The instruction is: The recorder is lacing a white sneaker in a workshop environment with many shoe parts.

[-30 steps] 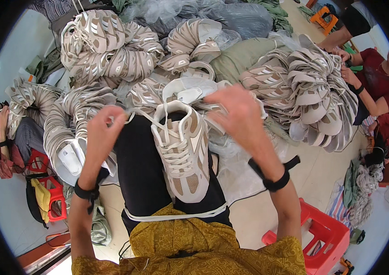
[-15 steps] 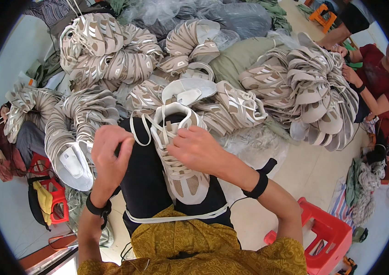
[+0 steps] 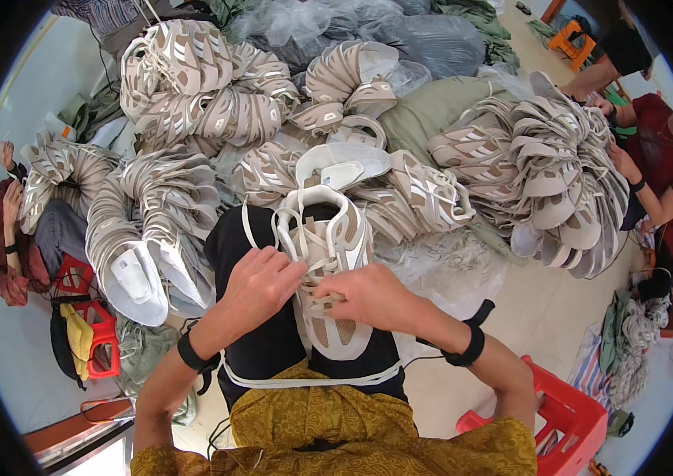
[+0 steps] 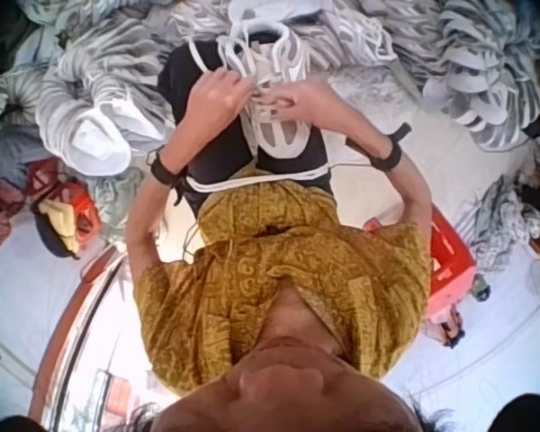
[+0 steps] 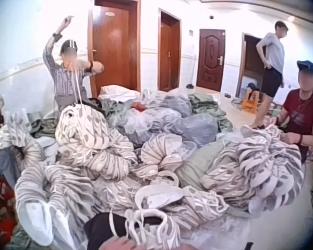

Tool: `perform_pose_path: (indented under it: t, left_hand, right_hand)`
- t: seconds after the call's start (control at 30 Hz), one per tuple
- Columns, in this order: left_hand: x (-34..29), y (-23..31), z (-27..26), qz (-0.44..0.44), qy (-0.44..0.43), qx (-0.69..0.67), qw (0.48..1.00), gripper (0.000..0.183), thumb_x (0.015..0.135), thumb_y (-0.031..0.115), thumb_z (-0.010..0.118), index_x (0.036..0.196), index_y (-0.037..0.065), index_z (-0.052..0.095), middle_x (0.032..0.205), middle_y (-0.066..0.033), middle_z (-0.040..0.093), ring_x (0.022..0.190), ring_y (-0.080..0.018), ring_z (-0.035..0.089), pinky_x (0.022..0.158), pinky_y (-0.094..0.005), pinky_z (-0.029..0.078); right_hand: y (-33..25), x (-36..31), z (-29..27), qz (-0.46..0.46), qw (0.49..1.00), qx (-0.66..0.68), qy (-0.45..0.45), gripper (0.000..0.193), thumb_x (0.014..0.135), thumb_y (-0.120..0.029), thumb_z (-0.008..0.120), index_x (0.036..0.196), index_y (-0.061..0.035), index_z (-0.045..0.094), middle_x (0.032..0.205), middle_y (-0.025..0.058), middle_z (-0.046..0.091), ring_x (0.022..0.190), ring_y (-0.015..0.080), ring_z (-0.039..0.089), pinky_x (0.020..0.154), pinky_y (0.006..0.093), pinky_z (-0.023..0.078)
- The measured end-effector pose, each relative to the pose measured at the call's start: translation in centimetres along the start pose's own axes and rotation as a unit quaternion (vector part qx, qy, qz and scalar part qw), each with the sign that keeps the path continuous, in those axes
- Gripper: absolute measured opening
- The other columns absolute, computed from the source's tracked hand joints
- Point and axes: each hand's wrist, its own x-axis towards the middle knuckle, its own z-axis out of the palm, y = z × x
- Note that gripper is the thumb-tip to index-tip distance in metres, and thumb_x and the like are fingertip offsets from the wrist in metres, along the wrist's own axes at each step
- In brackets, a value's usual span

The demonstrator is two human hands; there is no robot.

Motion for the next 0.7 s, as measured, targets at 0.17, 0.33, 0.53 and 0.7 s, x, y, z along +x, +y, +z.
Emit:
perform_pose_path:
  t: [0.17,0.33,0.53,0.7]
  left_hand:
    - [0.1,-0.3,0.2,0.027,0.021,0.002,0.999,0.013,0.066,0.007,0.064,0.076,0.007,0.055,0.067,-0.0039,0.047,0.066,-0.0202,0.051,0.058,-0.0308,0.041]
    - [0.1,-0.1,0.1,0.037,0.034,-0.007,0.999,0.013,0.065,0.006,0.061,0.075,0.004,0.054,0.072,-0.0061,0.050,0.069,-0.0214,0.053,0.060,-0.0309,0.043]
    - [-0.2,0.0,0.4,0.060,0.052,-0.029,0.996,0.018,0.064,0.007,0.057,0.079,0.001,0.051,0.079,-0.0090,0.051,0.075,-0.0223,0.053,0.064,-0.0305,0.046]
    - [-0.1,0.0,0.6,0.020,0.065,-0.076,0.995,0.016,0.065,0.005,0.059,0.079,0.001,0.051,0.079,-0.0094,0.051,0.075,-0.0237,0.054,0.065,-0.0309,0.047]
  right_hand:
    - [0.3,-1.4,-0.3,-0.211,0.897,-0.344,0.179,0.017,0.063,-0.009,0.062,0.080,-0.0079,0.063,0.062,-0.0006,0.052,0.070,0.0161,0.056,0.071,0.0321,0.043]
    - [0.5,-0.1,-0.4,-0.300,0.874,-0.334,0.184,0.012,0.061,-0.009,0.061,0.073,-0.0074,0.062,0.063,-0.0005,0.054,0.071,0.0170,0.053,0.075,0.0329,0.040]
    - [2.6,0.8,0.5,-0.247,0.929,-0.201,0.189,0.013,0.061,-0.008,0.071,0.071,-0.0097,0.063,0.064,0.0009,0.057,0.064,0.0182,0.055,0.071,0.0319,0.042]
    - [1.6,-1.6,2.4,-0.168,0.963,-0.112,0.179,0.018,0.062,-0.011,0.073,0.078,-0.0118,0.066,0.068,0.0022,0.060,0.064,0.0182,0.057,0.065,0.0322,0.044]
